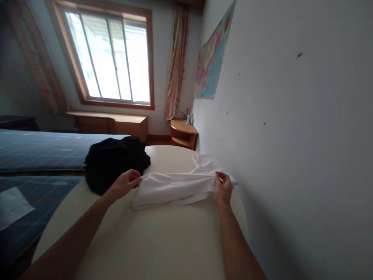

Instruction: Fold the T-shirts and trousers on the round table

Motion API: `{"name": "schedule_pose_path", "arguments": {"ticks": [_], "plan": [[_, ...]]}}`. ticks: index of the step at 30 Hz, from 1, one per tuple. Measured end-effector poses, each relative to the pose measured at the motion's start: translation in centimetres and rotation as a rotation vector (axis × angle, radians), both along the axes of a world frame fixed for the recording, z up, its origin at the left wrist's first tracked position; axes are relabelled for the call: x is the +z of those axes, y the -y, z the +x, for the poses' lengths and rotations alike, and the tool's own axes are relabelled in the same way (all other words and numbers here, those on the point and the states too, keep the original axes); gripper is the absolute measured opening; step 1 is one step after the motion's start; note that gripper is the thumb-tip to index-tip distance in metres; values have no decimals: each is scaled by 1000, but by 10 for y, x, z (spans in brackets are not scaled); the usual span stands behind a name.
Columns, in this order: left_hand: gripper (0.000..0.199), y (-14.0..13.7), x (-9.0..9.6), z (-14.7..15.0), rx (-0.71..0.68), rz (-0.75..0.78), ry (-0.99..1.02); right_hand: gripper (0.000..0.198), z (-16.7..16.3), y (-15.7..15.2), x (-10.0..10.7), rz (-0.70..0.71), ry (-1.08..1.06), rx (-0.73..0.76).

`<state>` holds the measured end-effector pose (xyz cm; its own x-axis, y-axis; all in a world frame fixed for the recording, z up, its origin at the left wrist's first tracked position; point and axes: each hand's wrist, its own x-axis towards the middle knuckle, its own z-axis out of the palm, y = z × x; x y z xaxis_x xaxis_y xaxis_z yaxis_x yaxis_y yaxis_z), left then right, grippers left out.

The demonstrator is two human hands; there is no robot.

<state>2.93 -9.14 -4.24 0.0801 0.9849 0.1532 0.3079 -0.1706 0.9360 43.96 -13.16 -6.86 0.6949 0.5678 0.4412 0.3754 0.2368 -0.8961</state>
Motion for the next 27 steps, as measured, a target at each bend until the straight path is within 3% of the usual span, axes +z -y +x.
{"name": "schedule_pose_path", "arguments": {"ticks": [3,8,12,15,17,21,27], "plan": [[35,3,4,9,-75,85,81,40,6,1,0,-40,119,-75],[32,11,4,22,-172,174,105,28,-19,5,8,3,592,-4],[38,15,2,24,-174,236,-23,19,-73,22,17,43,913,322],[39,14,-1,22,-150,272,-101,30,-116,34,14,27,1145,614],[36,12,-3,19,-136,273,-167,30,-134,37,10,28,1248,713],[27,8,-7,15,-93,278,-255,3,-135,31,10,52,1255,714],[25,5,-7,12,-5,242,-239,9,-105,29,19,15,1149,607]]}}
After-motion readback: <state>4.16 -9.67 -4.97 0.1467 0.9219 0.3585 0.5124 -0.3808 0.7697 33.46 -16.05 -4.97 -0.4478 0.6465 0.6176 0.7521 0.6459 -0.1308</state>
